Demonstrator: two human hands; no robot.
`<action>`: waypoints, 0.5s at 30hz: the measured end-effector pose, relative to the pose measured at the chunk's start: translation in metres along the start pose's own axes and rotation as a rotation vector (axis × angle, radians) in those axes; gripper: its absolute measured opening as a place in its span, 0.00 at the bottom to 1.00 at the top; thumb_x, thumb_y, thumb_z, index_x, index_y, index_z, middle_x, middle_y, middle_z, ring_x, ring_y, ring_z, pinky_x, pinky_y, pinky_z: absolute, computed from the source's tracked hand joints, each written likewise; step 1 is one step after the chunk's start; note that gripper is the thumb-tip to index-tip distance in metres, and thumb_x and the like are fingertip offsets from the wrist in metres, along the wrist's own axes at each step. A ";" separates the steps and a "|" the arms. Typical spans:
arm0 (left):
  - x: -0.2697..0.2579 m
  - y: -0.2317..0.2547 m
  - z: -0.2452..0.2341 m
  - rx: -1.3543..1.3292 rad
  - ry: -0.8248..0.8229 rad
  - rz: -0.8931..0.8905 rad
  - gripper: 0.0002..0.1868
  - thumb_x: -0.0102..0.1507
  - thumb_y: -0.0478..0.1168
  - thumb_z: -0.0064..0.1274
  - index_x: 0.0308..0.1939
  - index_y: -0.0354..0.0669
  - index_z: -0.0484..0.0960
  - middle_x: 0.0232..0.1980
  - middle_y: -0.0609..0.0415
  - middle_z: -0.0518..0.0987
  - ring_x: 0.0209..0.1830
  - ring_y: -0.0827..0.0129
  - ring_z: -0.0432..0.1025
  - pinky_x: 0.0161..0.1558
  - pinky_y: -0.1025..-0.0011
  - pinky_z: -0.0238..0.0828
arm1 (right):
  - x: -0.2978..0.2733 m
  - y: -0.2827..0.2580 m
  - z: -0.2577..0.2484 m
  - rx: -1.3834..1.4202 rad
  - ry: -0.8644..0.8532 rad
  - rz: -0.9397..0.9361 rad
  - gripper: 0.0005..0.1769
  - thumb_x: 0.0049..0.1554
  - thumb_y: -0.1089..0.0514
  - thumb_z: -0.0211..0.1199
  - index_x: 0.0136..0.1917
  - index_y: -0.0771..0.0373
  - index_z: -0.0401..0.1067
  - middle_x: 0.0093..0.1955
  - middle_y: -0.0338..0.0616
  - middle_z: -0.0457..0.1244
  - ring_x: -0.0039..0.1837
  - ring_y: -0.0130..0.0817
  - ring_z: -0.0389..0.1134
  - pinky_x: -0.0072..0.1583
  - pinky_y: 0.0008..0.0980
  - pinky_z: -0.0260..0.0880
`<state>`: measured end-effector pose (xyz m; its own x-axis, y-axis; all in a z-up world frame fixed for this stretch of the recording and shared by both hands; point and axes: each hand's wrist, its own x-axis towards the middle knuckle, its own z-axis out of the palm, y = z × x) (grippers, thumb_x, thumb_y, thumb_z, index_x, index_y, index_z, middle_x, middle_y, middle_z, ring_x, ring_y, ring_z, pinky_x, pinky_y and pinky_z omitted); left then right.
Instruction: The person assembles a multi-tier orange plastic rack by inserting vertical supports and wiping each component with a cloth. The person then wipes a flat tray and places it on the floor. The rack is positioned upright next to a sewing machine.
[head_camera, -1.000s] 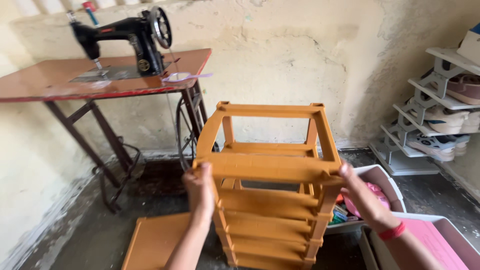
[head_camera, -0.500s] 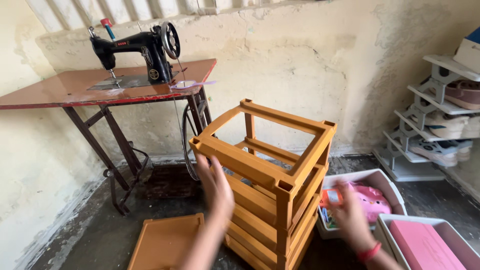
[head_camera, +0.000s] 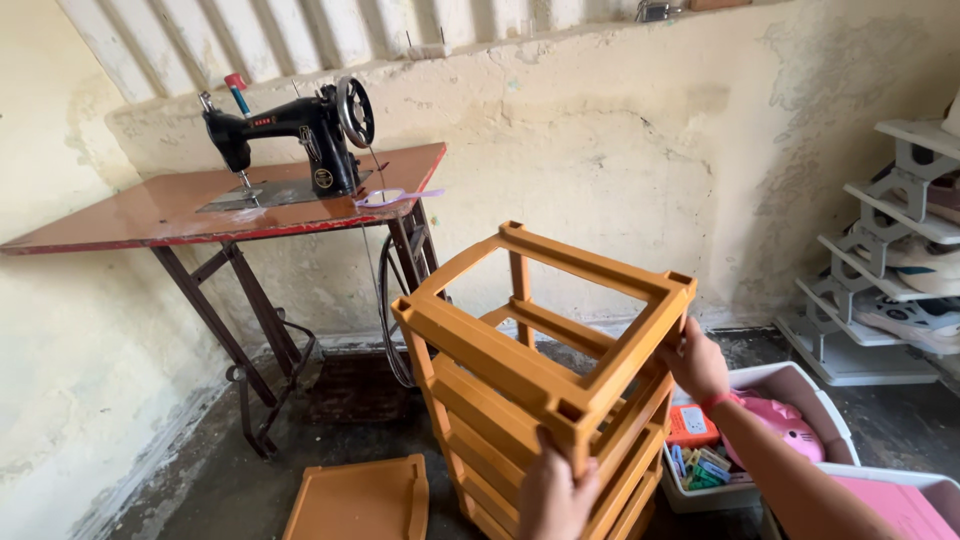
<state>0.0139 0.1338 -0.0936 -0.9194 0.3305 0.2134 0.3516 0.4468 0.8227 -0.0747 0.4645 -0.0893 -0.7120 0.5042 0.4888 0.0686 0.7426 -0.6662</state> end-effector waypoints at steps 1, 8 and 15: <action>0.002 -0.015 -0.008 -0.066 0.026 0.113 0.33 0.64 0.44 0.56 0.68 0.34 0.61 0.43 0.47 0.82 0.39 0.58 0.82 0.40 0.63 0.83 | -0.010 -0.009 -0.008 -0.057 -0.010 0.006 0.23 0.55 0.49 0.69 0.57 0.60 0.67 0.48 0.57 0.71 0.52 0.59 0.73 0.52 0.50 0.72; 0.047 -0.093 -0.148 0.131 0.153 0.059 0.11 0.61 0.44 0.56 0.40 0.42 0.83 0.42 0.48 0.83 0.42 0.60 0.81 0.46 0.61 0.78 | -0.147 -0.102 -0.048 0.021 -0.038 -0.045 0.20 0.53 0.53 0.65 0.53 0.65 0.65 0.46 0.57 0.68 0.50 0.56 0.71 0.50 0.51 0.70; 0.002 -0.023 -0.150 0.068 0.731 0.329 0.21 0.75 0.44 0.45 0.61 0.26 0.68 0.56 0.37 0.73 0.54 0.50 0.71 0.56 0.51 0.69 | -0.180 -0.162 -0.080 -0.015 -0.340 -0.559 0.34 0.52 0.63 0.62 0.72 0.62 0.62 0.70 0.54 0.59 0.67 0.53 0.62 0.64 0.45 0.67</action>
<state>-0.0224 -0.0003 -0.0332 -0.6416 -0.1632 0.7495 0.6130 0.4784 0.6288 0.0985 0.2888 -0.0243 -0.8244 -0.1255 0.5519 -0.3679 0.8598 -0.3541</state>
